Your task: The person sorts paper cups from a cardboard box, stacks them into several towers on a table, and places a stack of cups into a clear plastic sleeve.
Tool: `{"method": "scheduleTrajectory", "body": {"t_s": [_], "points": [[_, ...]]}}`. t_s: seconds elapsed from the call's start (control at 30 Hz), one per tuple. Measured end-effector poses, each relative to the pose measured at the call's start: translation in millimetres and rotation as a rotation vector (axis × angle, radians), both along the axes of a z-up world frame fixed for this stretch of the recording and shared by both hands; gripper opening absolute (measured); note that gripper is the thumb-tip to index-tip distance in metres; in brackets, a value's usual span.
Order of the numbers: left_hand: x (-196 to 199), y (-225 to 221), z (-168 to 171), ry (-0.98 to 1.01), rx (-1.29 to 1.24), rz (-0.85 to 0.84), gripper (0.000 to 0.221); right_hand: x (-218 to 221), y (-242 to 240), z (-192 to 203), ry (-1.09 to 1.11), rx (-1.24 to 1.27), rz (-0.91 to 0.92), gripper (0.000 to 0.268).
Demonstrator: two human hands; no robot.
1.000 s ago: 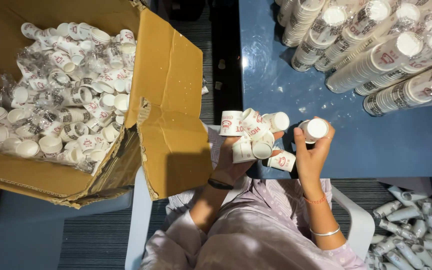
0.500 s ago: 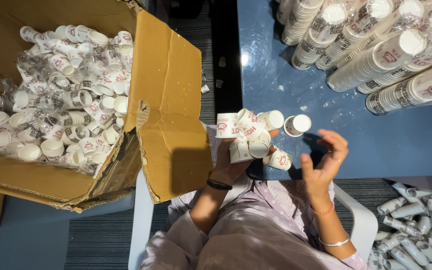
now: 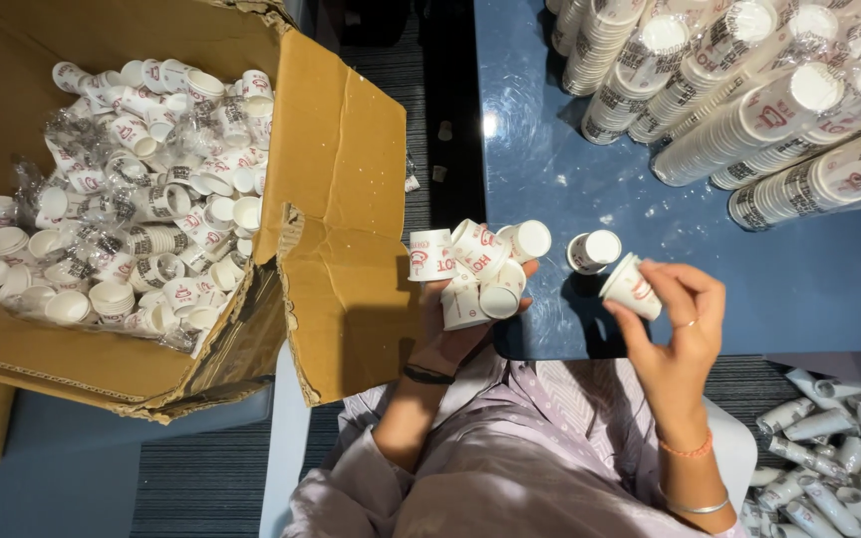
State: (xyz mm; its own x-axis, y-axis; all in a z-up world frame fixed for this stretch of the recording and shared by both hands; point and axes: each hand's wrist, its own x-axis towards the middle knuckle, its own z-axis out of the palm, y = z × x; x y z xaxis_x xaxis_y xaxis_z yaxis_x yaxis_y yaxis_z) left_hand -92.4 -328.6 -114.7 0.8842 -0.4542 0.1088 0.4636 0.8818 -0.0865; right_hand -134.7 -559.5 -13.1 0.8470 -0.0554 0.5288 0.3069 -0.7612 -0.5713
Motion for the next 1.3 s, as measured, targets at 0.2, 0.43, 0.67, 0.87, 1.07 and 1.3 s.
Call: {"method": "scheduleTrajectory", "body": {"t_s": [0.2,0.43,0.67,0.87,1.07,1.3], "points": [[-7,-4,-7,-0.002,0.028,-0.014,0.086,32,-7,11,0.135,-0.048,0.041,0.046],[-15,-2,-3,0.055,-0.097,-0.049,0.091,33,5,13,0.031,-0.172,0.059,0.051],[-24,-8,15,-0.086,0.188,-0.04,0.088,20,19,3,0.224,0.439,0.359,0.054],[-30,-13,-8,-0.062,0.189,-0.089,0.078,15,24,-10,0.301,0.534,0.37,0.051],[-30,-18,-4,-0.089,0.233,-0.078,0.071,11,20,-4,0.183,0.49,0.31,0.036],[-23,-23,20,-0.161,0.307,-0.059,0.068,20,-3,-2,-0.032,0.233,0.036,0.027]]}}
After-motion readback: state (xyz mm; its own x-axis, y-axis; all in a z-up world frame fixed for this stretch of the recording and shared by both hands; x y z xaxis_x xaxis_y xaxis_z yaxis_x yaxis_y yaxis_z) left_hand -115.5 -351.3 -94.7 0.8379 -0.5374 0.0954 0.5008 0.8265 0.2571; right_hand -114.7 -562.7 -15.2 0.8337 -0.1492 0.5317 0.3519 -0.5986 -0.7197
